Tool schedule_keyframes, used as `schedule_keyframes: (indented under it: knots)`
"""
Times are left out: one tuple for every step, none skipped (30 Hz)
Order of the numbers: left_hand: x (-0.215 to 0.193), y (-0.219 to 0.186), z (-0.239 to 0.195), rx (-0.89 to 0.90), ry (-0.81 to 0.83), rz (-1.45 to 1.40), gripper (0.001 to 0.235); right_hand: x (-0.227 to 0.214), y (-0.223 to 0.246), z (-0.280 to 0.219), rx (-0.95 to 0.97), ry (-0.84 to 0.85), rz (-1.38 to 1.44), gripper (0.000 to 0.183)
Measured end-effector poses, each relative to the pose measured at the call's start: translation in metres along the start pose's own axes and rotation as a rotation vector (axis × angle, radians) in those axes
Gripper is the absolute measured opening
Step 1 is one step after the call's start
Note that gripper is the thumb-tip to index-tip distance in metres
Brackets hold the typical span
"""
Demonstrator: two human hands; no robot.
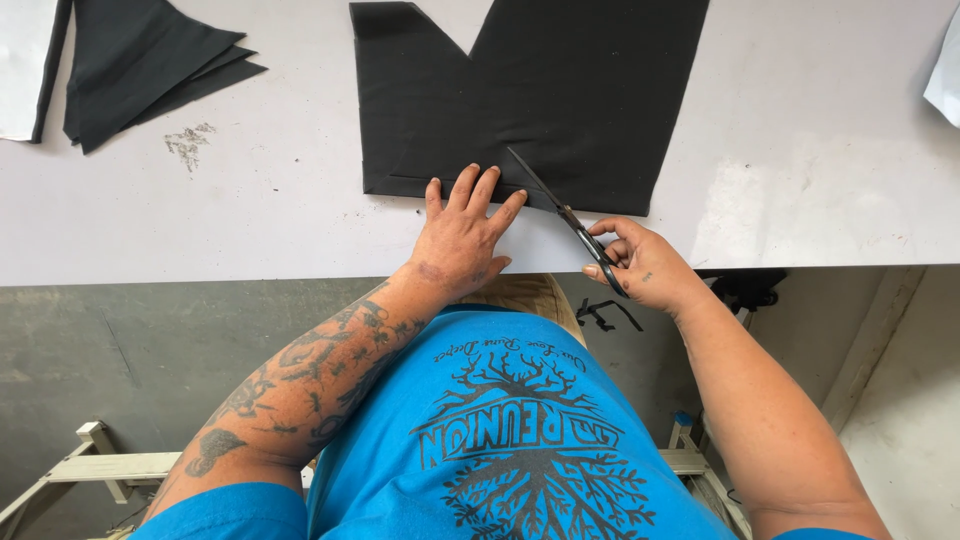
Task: Cutting black fabric pieces into specific patterns using large fabric scissors on a work table.
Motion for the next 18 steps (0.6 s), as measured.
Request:
schedule_keyframes:
  knots:
    - [0.0, 0.0, 0.0, 0.003, 0.005, -0.008, 0.09, -0.001, 0.001, -0.001, 0.005, 0.001, -0.011, 0.057]
    - [0.0, 0.0, 0.0, 0.006, 0.009, -0.017, 0.091, -0.001, 0.002, -0.001, 0.01, 0.003, -0.022, 0.056]
    - [-0.001, 0.001, -0.001, 0.001, 0.005, -0.018, 0.091, 0.001, 0.006, -0.001, 0.007, 0.005, -0.026, 0.056]
    - [-0.002, 0.001, -0.001, 0.004, 0.002, -0.017, 0.092, 0.003, 0.009, 0.0, 0.004, 0.008, -0.001, 0.058]
    - [-0.003, 0.0, -0.002, 0.008, -0.002, -0.018, 0.092, 0.004, 0.012, 0.0, 0.003, 0.009, 0.023, 0.059]
    - [-0.002, 0.0, -0.001, 0.005, -0.005, -0.02, 0.092, 0.006, 0.012, 0.004, 0.001, 0.011, 0.018, 0.059]
    - [-0.002, 0.001, -0.001, 0.006, -0.011, -0.025, 0.093, 0.008, 0.013, 0.01, -0.021, 0.009, 0.025, 0.06]
    - [-0.001, 0.002, -0.002, 0.007, -0.016, -0.03, 0.093, 0.01, 0.014, 0.015, -0.042, 0.008, 0.031, 0.061]
    - [-0.001, 0.002, -0.002, 0.006, -0.018, -0.032, 0.093, 0.013, 0.021, 0.014, -0.043, 0.009, 0.029, 0.061]
    - [-0.001, 0.002, -0.003, 0.008, -0.016, -0.026, 0.094, 0.015, 0.026, 0.014, -0.039, 0.002, 0.008, 0.059]
    - [-0.001, 0.002, -0.002, 0.009, -0.017, -0.021, 0.094, 0.015, 0.033, 0.014, -0.037, -0.005, -0.014, 0.057]
    - [-0.002, 0.003, -0.002, 0.005, -0.021, -0.022, 0.094, 0.017, 0.037, 0.013, -0.04, -0.003, -0.019, 0.057]
    - [-0.002, 0.003, -0.002, 0.01, -0.02, -0.028, 0.094, 0.018, 0.04, 0.01, -0.029, 0.0, -0.012, 0.058]
    - [-0.002, 0.003, -0.003, 0.014, -0.018, -0.034, 0.094, 0.02, 0.043, 0.008, -0.018, 0.003, -0.004, 0.058]
    - [-0.002, 0.003, -0.003, 0.011, -0.022, -0.035, 0.094, 0.022, 0.042, 0.01, -0.021, 0.004, -0.009, 0.058]
    - [-0.002, 0.004, -0.004, 0.015, -0.016, -0.032, 0.095, 0.024, 0.042, 0.013, -0.023, 0.01, 0.007, 0.059]
    - [-0.002, 0.004, -0.004, 0.017, -0.01, -0.027, 0.095, 0.026, 0.042, 0.016, -0.027, 0.019, 0.022, 0.06]
    - [-0.002, 0.005, -0.002, 0.011, -0.015, -0.027, 0.095, 0.028, 0.049, 0.02, -0.032, 0.022, 0.018, 0.06]
Point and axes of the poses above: each hand's wrist, its own z-axis towards the middle knuckle, its own x-axis out of the palm, y = z × x, the point moved 7 cm from there along z, towards the middle knuckle, and after that the axes turned 13 degrees about -y, right-handed, at the moved point
